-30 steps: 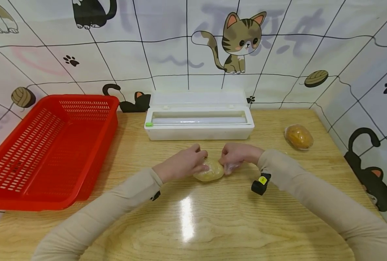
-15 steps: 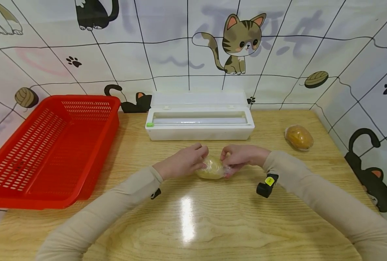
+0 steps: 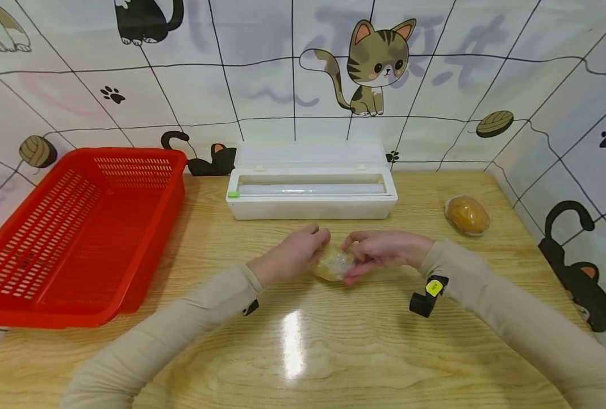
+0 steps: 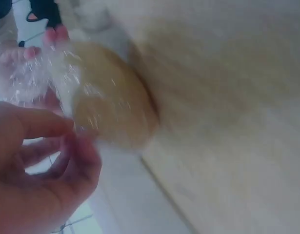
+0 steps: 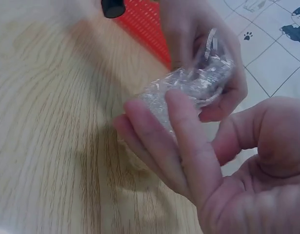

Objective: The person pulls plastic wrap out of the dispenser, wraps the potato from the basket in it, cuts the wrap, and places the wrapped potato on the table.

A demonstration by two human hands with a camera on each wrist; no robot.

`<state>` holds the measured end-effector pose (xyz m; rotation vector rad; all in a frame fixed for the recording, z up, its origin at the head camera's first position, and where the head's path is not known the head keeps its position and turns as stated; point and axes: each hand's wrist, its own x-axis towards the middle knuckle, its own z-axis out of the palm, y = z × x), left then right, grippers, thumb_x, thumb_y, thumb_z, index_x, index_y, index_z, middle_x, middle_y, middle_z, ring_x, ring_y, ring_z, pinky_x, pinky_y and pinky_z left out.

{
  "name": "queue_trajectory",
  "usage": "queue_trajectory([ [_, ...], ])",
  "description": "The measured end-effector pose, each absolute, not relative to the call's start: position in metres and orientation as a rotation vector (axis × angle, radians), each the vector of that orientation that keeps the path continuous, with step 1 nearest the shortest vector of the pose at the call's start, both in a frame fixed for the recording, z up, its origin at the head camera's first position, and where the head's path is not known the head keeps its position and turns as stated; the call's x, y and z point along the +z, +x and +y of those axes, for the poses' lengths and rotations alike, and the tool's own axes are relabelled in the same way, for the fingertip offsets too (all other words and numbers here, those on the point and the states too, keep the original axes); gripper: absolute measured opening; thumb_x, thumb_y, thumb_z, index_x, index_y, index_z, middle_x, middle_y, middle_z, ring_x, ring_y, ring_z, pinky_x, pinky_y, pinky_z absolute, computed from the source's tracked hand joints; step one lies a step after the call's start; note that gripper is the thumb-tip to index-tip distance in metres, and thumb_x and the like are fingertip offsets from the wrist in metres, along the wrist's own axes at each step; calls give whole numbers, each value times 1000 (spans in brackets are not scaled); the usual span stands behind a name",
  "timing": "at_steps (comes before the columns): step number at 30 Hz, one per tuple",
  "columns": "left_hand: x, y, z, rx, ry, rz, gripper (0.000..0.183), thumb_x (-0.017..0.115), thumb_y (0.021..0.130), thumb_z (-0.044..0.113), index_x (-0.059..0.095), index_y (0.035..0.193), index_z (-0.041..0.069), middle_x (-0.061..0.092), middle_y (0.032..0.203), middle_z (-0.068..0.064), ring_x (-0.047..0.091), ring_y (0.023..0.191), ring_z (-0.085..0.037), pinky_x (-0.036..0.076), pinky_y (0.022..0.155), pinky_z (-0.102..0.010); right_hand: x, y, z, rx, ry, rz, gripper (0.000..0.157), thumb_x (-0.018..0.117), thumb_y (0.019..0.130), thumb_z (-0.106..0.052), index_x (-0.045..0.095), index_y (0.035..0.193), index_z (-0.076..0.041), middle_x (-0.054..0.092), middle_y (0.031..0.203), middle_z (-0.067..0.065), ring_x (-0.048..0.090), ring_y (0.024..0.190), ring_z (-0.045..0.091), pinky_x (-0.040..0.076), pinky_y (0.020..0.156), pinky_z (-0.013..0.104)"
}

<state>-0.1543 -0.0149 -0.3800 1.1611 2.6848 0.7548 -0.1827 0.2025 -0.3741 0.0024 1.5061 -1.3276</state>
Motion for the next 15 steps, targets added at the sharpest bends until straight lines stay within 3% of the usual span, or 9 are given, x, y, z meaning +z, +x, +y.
queue_trajectory([
  [4, -378, -154, -13, 810, 1076, 2583, 22, 63, 84, -4, 53, 102, 0, 52, 90, -8, 50, 77, -18, 46, 67, -28, -371, -180, 207, -1351, -46, 1449, 61, 39, 85, 13, 15, 140, 1, 57, 107, 35, 67, 91, 32, 53, 82, 32],
  [7, -377, -155, -14, 822, 1053, 2526, 29, 70, 80, 8, 54, 102, 2, 50, 89, -6, 47, 76, -16, 43, 66, -26, -371, -179, 210, -1347, -114, 1442, 65, 43, 87, 13, 13, 143, -1, 60, 103, 34, 67, 92, 32, 54, 80, 31],
  [12, -378, -153, -14, 831, 1069, 2509, 41, 75, 82, 38, 52, 96, 8, 49, 87, -4, 44, 76, -15, 40, 64, -25, -376, -177, 217, -1326, -230, 1496, 70, 49, 86, 10, 11, 144, -2, 62, 103, 31, 66, 95, 31, 54, 79, 34],
  [15, -378, -152, -13, 839, 1051, 2512, 47, 76, 79, 46, 50, 94, 9, 48, 86, -4, 43, 75, -14, 38, 63, -24, -377, -175, 220, -1311, -300, 1534, 70, 52, 85, 10, 11, 141, -2, 65, 102, 28, 66, 94, 28, 54, 79, 35],
])
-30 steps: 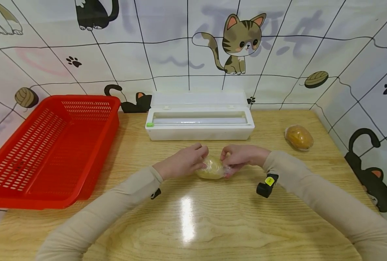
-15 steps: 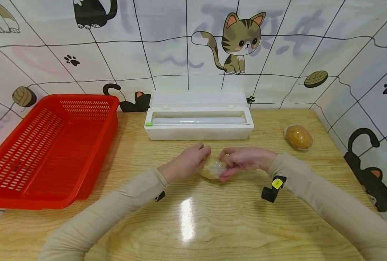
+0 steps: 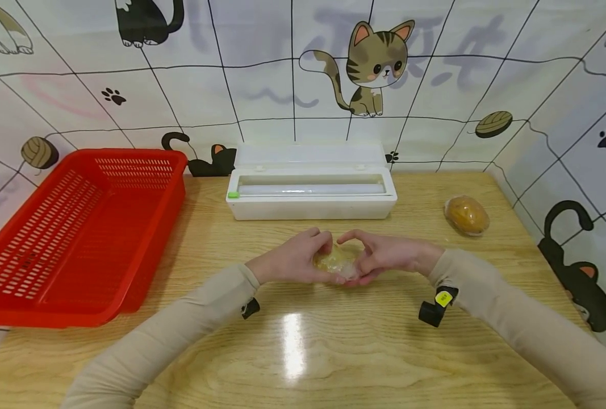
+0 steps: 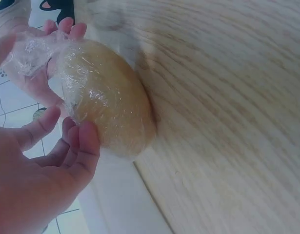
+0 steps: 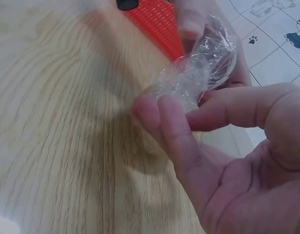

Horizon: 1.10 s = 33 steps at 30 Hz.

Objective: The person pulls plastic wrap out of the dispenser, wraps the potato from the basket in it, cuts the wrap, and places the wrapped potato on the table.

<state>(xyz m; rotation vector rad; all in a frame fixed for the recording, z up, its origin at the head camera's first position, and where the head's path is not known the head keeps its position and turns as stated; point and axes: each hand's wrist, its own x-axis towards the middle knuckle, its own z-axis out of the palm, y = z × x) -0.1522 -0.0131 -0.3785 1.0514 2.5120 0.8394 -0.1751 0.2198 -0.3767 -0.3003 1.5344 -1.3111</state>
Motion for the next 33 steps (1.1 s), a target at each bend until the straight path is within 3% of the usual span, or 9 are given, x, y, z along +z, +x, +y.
queue_trajectory([
  [3, -379, -152, -14, 852, 1080, 2497, 43, 76, 81, 42, 51, 90, 9, 48, 85, -5, 42, 76, -15, 37, 63, -24, -377, -173, 221, -1298, -373, 1569, 61, 54, 86, 10, 16, 133, -1, 66, 101, 27, 66, 93, 26, 54, 77, 34],
  [8, -381, -152, -18, 922, 1199, 2468, 16, 69, 88, 16, 55, 83, 10, 49, 86, -5, 45, 81, -19, 39, 66, -25, -377, -172, 219, -1268, -469, 1652, 33, 57, 93, 1, 32, 114, -2, 67, 101, 27, 68, 91, 28, 55, 74, 38],
  [13, -385, -153, -20, 977, 1240, 2470, 14, 65, 89, 7, 55, 80, 10, 50, 88, -8, 48, 79, -20, 41, 65, -24, -377, -171, 216, -1235, -497, 1751, 11, 51, 98, -5, 45, 106, -2, 68, 95, 26, 69, 86, 34, 56, 71, 44],
  [21, -389, -154, -23, 1074, 1162, 2446, 17, 68, 86, 3, 56, 75, 9, 53, 95, -7, 50, 78, -18, 43, 65, -22, -377, -163, 206, -1233, -436, 1913, 8, 49, 99, -6, 43, 100, 0, 69, 77, 17, 69, 68, 25, 56, 59, 37],
  [25, -391, -155, -22, 1119, 1139, 2445, 18, 68, 84, 2, 56, 73, 9, 54, 96, -7, 50, 76, -18, 43, 65, -22, -374, -158, 200, -1237, -404, 2111, 18, 58, 93, -5, 42, 86, -3, 60, 59, 7, 54, 49, 15, 44, 47, 26],
  [28, -391, -155, -21, 1132, 1127, 2455, 21, 69, 84, 1, 55, 71, 10, 55, 96, -6, 50, 74, -18, 42, 64, -22, -374, -155, 196, -1279, -368, 2217, 23, 62, 87, 0, 42, 78, -5, 52, 54, 3, 47, 47, 13, 38, 46, 25],
  [33, -391, -155, -17, 1128, 1123, 2468, 23, 70, 84, 1, 54, 70, 10, 56, 96, -7, 50, 72, -18, 41, 62, -21, -376, -151, 191, -1377, -352, 2240, 13, 56, 84, 4, 46, 81, -2, 54, 58, 4, 51, 53, 15, 41, 50, 26],
])
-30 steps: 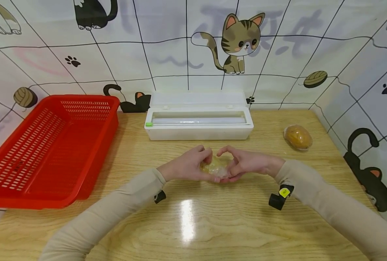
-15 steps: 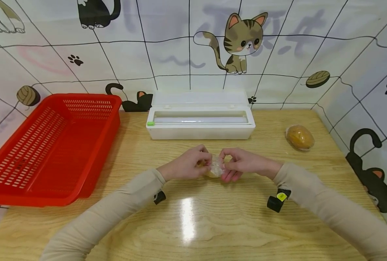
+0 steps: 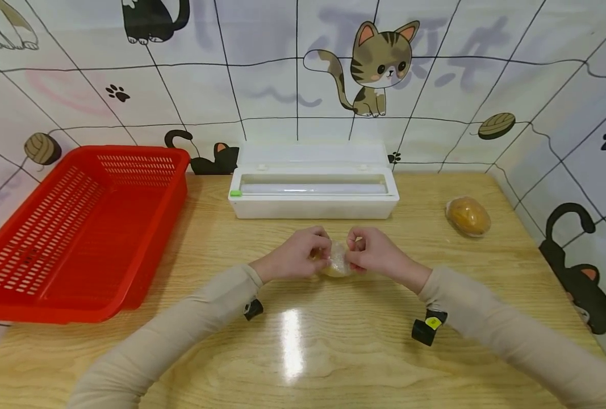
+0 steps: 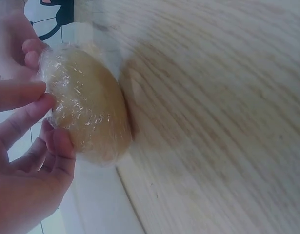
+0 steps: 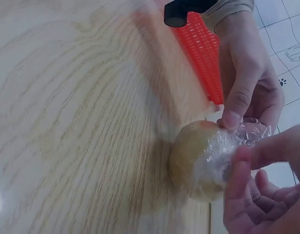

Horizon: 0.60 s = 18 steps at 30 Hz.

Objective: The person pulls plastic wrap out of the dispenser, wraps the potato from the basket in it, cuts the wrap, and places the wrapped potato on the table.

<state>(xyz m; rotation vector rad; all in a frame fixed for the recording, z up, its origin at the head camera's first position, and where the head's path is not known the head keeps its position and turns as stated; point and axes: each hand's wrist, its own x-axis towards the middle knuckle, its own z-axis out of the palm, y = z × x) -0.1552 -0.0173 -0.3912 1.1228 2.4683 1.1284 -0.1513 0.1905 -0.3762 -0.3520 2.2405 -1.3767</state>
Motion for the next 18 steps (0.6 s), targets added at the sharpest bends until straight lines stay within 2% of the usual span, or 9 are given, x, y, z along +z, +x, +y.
queue_trajectory([
  [5, -392, -156, -15, 1124, 1118, 2464, 18, 69, 84, 0, 57, 73, 8, 54, 93, -5, 50, 72, -18, 42, 62, -21, -378, -151, 187, -1364, -439, 2341, 4, 59, 84, -1, 54, 84, 0, 57, 69, 6, 52, 61, 16, 42, 54, 25],
  [9, -392, -155, -17, 1182, 1101, 2407, 11, 68, 82, -4, 59, 83, 3, 53, 91, -5, 55, 78, -18, 47, 68, -19, -380, -153, 186, -1281, -554, 2468, 6, 63, 82, 1, 59, 87, 0, 57, 75, 5, 51, 66, 16, 43, 57, 25],
  [13, -391, -152, -22, 1259, 1079, 2392, 13, 63, 83, -9, 58, 92, -1, 54, 95, -9, 60, 86, -21, 51, 75, -20, -384, -154, 185, -1210, -608, 2535, 10, 64, 80, 3, 59, 87, -2, 55, 74, 3, 50, 67, 16, 43, 59, 26],
  [16, -391, -149, -27, 1193, 1091, 2568, 14, 61, 85, -8, 58, 98, -4, 56, 100, -13, 60, 89, -24, 52, 77, -26, -385, -155, 183, -1161, -668, 2572, 12, 63, 80, 4, 58, 86, -4, 54, 74, 2, 49, 66, 15, 42, 60, 27],
  [18, -393, -148, -29, 1066, 1068, 2682, 21, 60, 90, -2, 57, 110, -7, 57, 110, -19, 59, 99, -29, 50, 86, -34, -385, -154, 181, -1109, -738, 2616, 12, 62, 79, 4, 56, 87, -4, 52, 74, 2, 48, 67, 15, 42, 60, 28],
])
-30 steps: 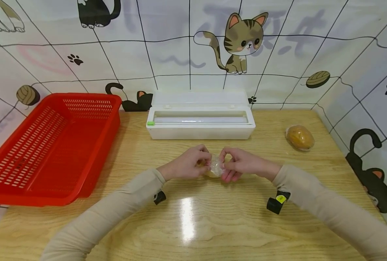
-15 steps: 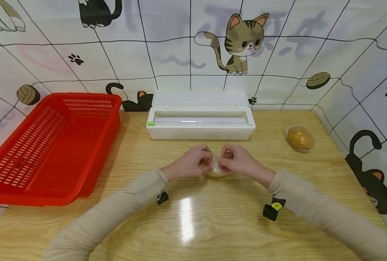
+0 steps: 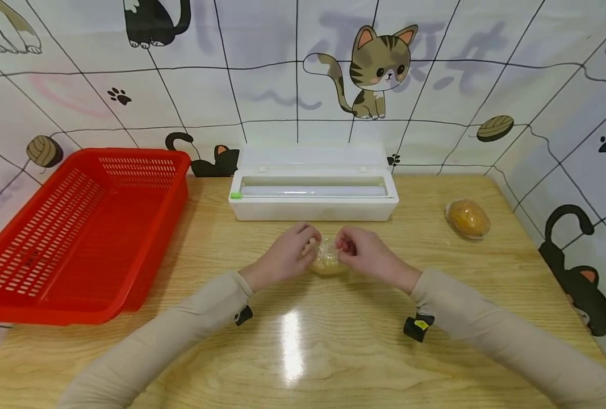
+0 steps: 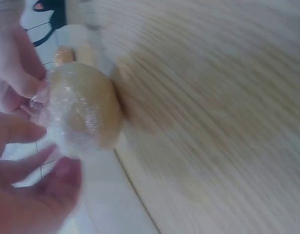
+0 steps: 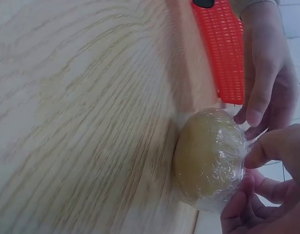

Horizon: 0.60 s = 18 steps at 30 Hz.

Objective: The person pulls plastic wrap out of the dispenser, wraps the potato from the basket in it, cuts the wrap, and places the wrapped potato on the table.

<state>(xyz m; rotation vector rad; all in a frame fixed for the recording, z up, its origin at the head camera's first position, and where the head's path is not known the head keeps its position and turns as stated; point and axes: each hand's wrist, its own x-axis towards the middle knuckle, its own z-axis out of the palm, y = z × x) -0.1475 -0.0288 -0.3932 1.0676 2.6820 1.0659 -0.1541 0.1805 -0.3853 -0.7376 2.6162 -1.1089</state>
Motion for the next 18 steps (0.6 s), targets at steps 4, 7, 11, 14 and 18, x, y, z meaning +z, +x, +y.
queue_trajectory([
  [4, -400, -144, -28, 769, 1021, 2654, 55, 51, 101, 18, 32, 140, -15, 36, 142, -33, 37, 132, -40, 30, 108, -43, -387, -152, 176, -985, -870, 2741, 14, 59, 78, 2, 54, 90, -4, 50, 79, 4, 48, 70, 16, 43, 62, 31],
  [7, -402, -142, -26, 668, 987, 2587, 67, 48, 103, 26, 16, 145, -16, 21, 149, -34, 24, 138, -41, 22, 112, -44, -390, -151, 174, -928, -933, 2824, 18, 59, 79, 2, 54, 95, -2, 51, 85, 8, 53, 76, 20, 47, 65, 34],
  [11, -402, -143, -26, 643, 983, 2612, 70, 54, 100, 25, 20, 143, -17, 25, 147, -35, 29, 136, -41, 26, 110, -43, -395, -150, 171, -852, -1011, 2925, 22, 60, 83, 4, 58, 105, 6, 54, 93, 14, 56, 81, 24, 50, 69, 36],
  [14, -401, -146, -26, 655, 1000, 2638, 70, 59, 97, 24, 25, 141, -18, 32, 143, -35, 37, 132, -41, 31, 107, -41, -399, -149, 170, -779, -1100, 2988, 24, 62, 86, 4, 62, 110, 10, 54, 96, 17, 53, 84, 27, 48, 72, 36],
  [18, -401, -149, -28, 692, 976, 2665, 68, 63, 95, 25, 32, 139, -17, 43, 137, -32, 48, 124, -39, 40, 101, -40, -402, -147, 167, -635, -1158, 3012, 33, 61, 85, 2, 61, 118, 10, 52, 103, 21, 48, 95, 33, 43, 84, 42],
])
